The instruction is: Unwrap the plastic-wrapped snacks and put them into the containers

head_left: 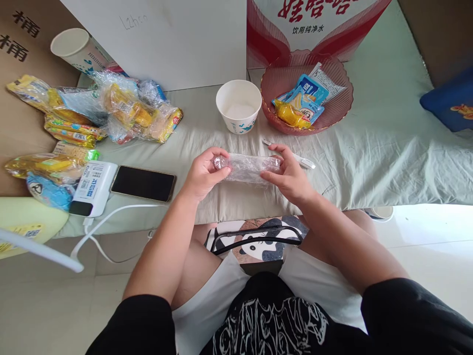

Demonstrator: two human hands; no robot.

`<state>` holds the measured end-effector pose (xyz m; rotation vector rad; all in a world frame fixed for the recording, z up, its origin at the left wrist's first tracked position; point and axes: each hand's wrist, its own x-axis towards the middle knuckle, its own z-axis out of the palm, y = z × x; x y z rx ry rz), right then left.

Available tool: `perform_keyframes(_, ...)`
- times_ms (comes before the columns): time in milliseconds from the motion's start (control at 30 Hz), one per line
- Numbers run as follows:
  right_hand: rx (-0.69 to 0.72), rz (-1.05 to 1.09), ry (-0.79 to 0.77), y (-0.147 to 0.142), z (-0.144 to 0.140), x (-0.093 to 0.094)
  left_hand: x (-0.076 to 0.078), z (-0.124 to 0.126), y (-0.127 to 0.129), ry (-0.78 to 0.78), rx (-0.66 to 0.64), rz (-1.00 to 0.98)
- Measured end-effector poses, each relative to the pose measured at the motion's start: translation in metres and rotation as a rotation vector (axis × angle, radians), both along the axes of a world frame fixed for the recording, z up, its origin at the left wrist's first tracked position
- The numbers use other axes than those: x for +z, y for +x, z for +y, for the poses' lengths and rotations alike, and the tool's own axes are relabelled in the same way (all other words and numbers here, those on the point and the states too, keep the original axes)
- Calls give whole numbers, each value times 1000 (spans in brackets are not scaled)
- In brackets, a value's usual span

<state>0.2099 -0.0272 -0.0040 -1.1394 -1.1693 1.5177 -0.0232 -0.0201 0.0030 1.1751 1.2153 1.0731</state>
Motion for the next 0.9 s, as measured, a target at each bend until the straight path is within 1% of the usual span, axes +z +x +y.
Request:
perform_keyframes(33,19,-24,-23,0,1,0,-2,1,0,47,52,35)
perform_keyframes(100,13,-146,-20,1,1,-1,-7,2,1,170,221,163)
perform_keyframes(133,-19,-215,24,1,1,-1,-8,1,1,224,297,233)
perform_keyframes(167,-61,-273,92,2,1,-1,-9,-1,3,265,337,289)
perform_keyframes(200,-100,-314,173,2,-1,-1,-9,-3,5,290,327,323)
perform_keyframes(233,-121,-334,254,2,-3,0,-8,-7,8,299,272,332)
perform_keyframes(267,-113,-330,322,1,-5,0,-6,-11,11,292,183,318)
perform_keyframes(300,-72,-306,364,1,-8,1,-4,-15,15,269,82,289)
perform_keyframes(333,3,-271,370,0,-11,2,-1,-20,19,231,-20,246)
perform_keyframes(400,187,-185,320,-1,-16,4,2,-26,26,123,-210,146)
perform_keyframes(433,241,-157,291,-2,-18,5,4,-28,29,71,-272,107)
perform_keyframes(467,234,-159,279,-2,-19,5,5,-30,30,33,-298,85)
perform_keyframes(500,169,-184,288,-2,-19,5,6,-30,31,12,-287,75)
perform_keyframes(567,-26,-245,335,-2,-18,3,8,-30,32,1,-207,55)
perform_keyframes(600,-84,-248,337,-3,-17,2,9,-29,31,-5,-181,29)
perform_keyframes(633,-80,-223,310,-3,-17,0,10,-28,31,-14,-178,-7)
perform_keyframes(733,104,-113,144,-2,-18,-4,10,-24,29,-4,-179,-104)
perform_keyframes(767,116,-120,121,-2,-18,-4,10,-23,28,12,-152,-113)
perform_keyframes(800,90,-161,133,-1,-19,-1,9,-21,27,28,-110,-111)
perform_keyframes(833,33,-229,179,-1,-18,3,8,-20,25,41,-66,-102)
perform_keyframes(900,-81,-417,332,-1,-8,19,6,-16,21,49,5,-82)
